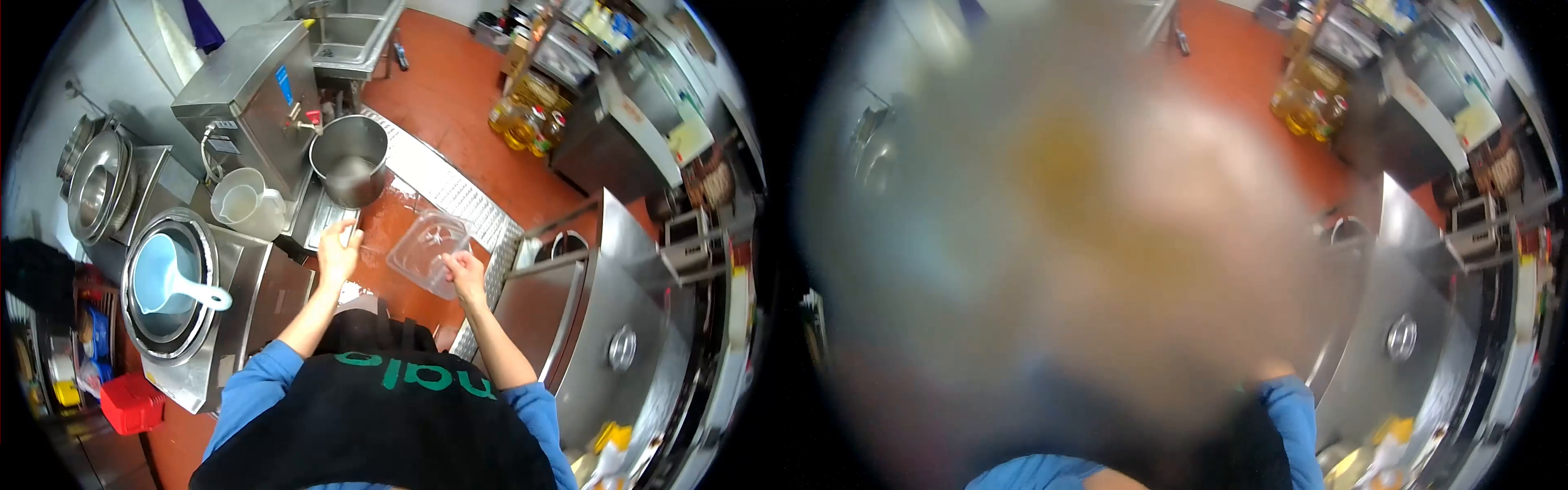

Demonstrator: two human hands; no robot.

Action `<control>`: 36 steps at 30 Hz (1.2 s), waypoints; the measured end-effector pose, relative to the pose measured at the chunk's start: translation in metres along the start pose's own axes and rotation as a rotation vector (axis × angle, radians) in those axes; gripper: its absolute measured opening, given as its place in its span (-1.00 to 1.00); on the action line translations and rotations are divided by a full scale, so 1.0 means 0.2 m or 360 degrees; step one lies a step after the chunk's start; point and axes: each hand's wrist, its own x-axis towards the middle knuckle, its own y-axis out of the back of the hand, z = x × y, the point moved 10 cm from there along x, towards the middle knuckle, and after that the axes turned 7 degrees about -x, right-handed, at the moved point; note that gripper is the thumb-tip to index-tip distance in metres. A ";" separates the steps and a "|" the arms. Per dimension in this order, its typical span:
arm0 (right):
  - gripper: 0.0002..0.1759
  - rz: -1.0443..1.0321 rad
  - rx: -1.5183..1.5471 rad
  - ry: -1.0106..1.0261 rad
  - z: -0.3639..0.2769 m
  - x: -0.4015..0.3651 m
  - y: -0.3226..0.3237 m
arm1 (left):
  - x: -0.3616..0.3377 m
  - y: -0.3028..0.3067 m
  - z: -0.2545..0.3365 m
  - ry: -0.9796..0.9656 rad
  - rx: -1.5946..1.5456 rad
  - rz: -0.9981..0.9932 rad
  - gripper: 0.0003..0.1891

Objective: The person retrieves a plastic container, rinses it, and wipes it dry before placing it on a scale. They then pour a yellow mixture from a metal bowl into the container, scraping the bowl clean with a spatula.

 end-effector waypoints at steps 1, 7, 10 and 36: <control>-0.78 -0.0053 -0.0061 0.0021 -0.02 0.19 -0.06 | 0.10 0.04 0.01 0.0007 0.0117 0.0083 -0.73; -0.75 -0.0312 -0.0179 -0.0038 -0.12 1.18 -0.70 | 0.82 0.08 -0.08 -0.0175 0.0651 0.0377 -0.71; -0.75 -0.0327 -0.0245 0.0010 -0.03 1.60 -1.04 | 1.24 0.00 -0.18 -0.0299 0.0876 0.0347 -0.61; -0.81 -0.1514 -0.0137 -0.0914 0.42 2.11 -1.85 | 1.53 -0.30 -0.45 0.0445 0.1441 0.0077 -0.27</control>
